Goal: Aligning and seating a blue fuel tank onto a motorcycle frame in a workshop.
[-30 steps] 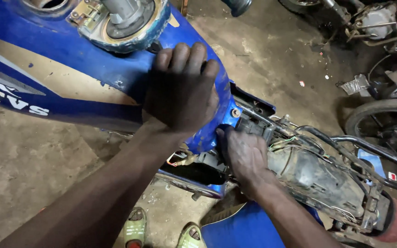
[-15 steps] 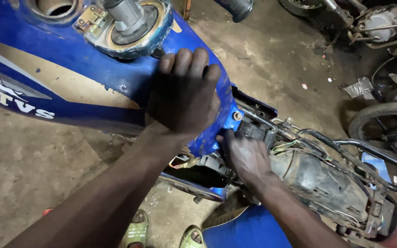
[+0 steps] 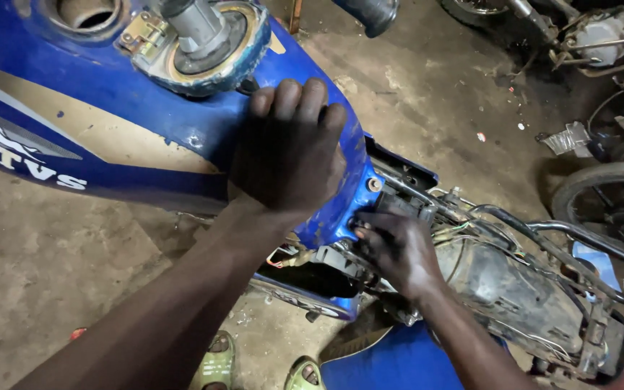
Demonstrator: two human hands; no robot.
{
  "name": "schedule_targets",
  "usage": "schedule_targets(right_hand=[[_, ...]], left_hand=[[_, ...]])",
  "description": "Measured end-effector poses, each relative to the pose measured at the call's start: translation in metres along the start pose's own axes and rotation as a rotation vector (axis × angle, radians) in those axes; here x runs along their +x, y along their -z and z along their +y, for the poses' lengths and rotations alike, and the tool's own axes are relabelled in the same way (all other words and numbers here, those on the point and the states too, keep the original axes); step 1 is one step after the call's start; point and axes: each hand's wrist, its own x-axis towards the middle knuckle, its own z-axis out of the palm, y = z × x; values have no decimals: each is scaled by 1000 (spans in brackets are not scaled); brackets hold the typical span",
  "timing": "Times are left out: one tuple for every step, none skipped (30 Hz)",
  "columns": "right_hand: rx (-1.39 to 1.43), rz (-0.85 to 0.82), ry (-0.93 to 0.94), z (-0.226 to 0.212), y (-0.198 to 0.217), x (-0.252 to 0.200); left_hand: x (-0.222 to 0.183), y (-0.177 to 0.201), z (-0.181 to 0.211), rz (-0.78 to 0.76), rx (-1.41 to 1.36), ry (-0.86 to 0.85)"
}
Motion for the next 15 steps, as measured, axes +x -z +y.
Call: schedule_targets(right_hand=[[-393, -14, 351, 13, 17, 11], [-788, -21, 701, 27, 37, 21], [-791, -20, 699, 24, 32, 12], [-822, 45, 660, 21, 26, 5], [-852, 109, 620, 17, 19, -3], [-850, 113, 620, 20, 21, -8], [-916, 67, 860, 23, 22, -13], [-976, 14, 1106, 25, 22, -17], [-972, 14, 1110, 27, 23, -14], [-857, 57, 1074, 31, 25, -15], [-742, 99, 1036, 35, 28, -16], [-745, 102, 1037, 37, 29, -13], [-621, 142, 844, 39, 30, -10], [-491, 178, 652, 41, 29, -5], [-490, 178, 655, 35, 26, -7]], left_hand=[[0, -1, -1, 13, 4, -11], [-1, -2, 0, 25, 1, -20], [-2, -2, 1, 23, -1, -18], [-2, -2, 1, 24, -5, -21], [-3, -3, 0, 24, -8, -25], [-2, -2, 1, 24, -10, -27], [-2, -1, 1, 13, -27, -24], [-1, 0, 0, 4, -38, -19], [1, -1, -1, 6, -35, -22], [0, -1, -1, 33, -48, -30], [-1, 0, 0, 61, -61, -39], [-2, -1, 0, 64, -64, -38], [-3, -3, 0, 59, -60, -43], [-3, -4, -2, 55, -52, -50], [-1, -4, -1, 57, -51, -52]])
